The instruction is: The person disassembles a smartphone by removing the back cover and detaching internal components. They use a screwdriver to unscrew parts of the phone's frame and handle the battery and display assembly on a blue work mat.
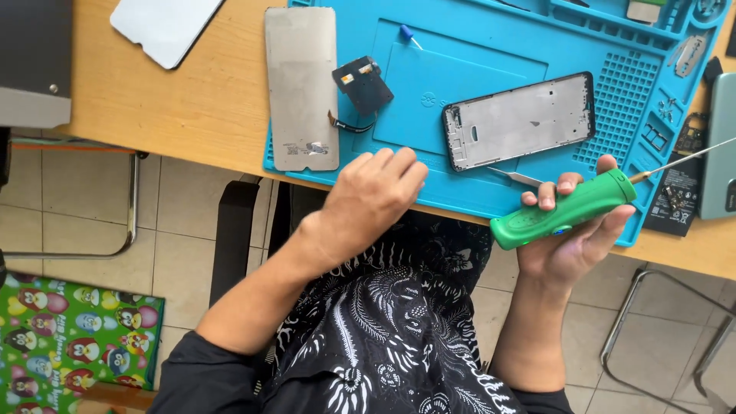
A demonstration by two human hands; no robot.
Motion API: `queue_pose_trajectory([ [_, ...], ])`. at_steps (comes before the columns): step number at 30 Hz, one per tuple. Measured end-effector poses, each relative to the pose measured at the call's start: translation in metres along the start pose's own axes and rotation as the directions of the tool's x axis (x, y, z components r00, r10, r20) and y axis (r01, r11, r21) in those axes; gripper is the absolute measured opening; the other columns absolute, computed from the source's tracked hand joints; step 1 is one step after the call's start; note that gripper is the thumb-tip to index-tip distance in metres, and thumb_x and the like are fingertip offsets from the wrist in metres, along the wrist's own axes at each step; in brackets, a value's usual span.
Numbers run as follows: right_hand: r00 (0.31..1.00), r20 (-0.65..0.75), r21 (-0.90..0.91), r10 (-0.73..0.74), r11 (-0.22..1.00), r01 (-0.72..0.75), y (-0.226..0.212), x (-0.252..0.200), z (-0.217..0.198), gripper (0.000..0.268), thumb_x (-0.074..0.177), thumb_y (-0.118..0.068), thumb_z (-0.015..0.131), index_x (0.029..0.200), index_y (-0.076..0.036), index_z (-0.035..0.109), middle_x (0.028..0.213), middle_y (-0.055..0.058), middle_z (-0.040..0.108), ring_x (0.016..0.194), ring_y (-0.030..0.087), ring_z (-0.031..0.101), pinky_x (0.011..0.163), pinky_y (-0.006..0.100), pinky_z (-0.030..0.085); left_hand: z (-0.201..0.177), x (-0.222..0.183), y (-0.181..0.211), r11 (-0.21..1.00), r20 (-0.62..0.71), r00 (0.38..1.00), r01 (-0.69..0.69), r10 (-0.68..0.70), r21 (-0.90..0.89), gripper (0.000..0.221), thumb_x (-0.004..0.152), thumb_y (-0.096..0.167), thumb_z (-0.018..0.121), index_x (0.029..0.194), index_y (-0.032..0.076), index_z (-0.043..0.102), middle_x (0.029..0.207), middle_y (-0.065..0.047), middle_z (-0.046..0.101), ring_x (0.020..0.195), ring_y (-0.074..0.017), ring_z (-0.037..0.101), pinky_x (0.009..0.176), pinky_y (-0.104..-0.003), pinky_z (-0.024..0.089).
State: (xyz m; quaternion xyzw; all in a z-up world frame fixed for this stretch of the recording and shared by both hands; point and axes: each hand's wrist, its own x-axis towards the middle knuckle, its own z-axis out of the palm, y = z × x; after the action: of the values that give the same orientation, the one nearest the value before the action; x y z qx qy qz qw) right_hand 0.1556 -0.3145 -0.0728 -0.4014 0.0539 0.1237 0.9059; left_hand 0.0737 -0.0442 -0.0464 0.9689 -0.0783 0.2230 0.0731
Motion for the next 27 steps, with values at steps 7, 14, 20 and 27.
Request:
queue_pose_trajectory([
  [7, 0.999, -0.026, 0.020, 0.024, 1.000, -0.023, -0.005, 0.001, -0.004, 0.058, 0.098, -0.037, 0.066, 0.150, -0.017, 0.050, 0.111, 0.009, 0.065, 0.087, 0.022, 0.066, 0.086, 0.039, 0.059, -0.088, -0.080, -0.074, 0.361, 0.193, 0.833, 0.417, -0.518, -0.834, 0.006, 0.102, 0.004, 0.059, 0.097, 0.001, 0.059, 0.097, -0.014, 0.069, 0.086, -0.0219, 0.070, 0.083, -0.030, 0.057],
  [14, 0.998, -0.058, -0.158, 0.005, 0.987, -0.014, -0.009, 0.004, -0.016, 0.053, 0.100, -0.043, 0.070, 0.148, -0.023, 0.060, 0.111, 0.001, 0.069, 0.087, 0.019, 0.065, 0.089, 0.032, 0.059, -0.072, -0.247, -0.212, 0.302, 0.558, 0.497, 0.861, -0.664, -0.408, 0.008, 0.086, 0.001, 0.067, 0.086, 0.009, 0.065, 0.074, -0.004, 0.073, 0.069, -0.0107, 0.066, 0.063, -0.026, 0.046],
  [20, 0.993, -0.107, -0.277, -0.040, 0.961, 0.009, -0.003, -0.008, 0.006, 0.049, 0.099, -0.045, 0.069, 0.144, -0.027, 0.062, 0.111, -0.005, 0.064, 0.085, 0.009, 0.058, 0.091, 0.026, 0.057, 0.075, -0.339, -0.218, 0.005, 0.919, -0.005, 1.000, -0.394, 0.007, 0.027, 0.097, -0.002, 0.068, 0.119, 0.009, 0.059, 0.099, -0.015, 0.076, 0.090, -0.0211, 0.072, 0.081, -0.033, 0.060],
  [27, 0.988, -0.136, -0.265, -0.077, 0.963, 0.038, 0.004, -0.005, 0.019, 0.056, 0.092, -0.049, 0.074, 0.141, -0.027, 0.058, 0.102, -0.004, 0.066, 0.077, 0.010, 0.059, 0.084, 0.029, 0.055, 0.170, -0.309, -0.259, 0.022, 0.849, 0.046, 0.999, -0.526, -0.041, 0.018, 0.090, 0.005, 0.056, 0.094, 0.001, 0.074, 0.075, -0.012, 0.075, 0.062, -0.0173, 0.071, 0.065, -0.031, 0.058],
])
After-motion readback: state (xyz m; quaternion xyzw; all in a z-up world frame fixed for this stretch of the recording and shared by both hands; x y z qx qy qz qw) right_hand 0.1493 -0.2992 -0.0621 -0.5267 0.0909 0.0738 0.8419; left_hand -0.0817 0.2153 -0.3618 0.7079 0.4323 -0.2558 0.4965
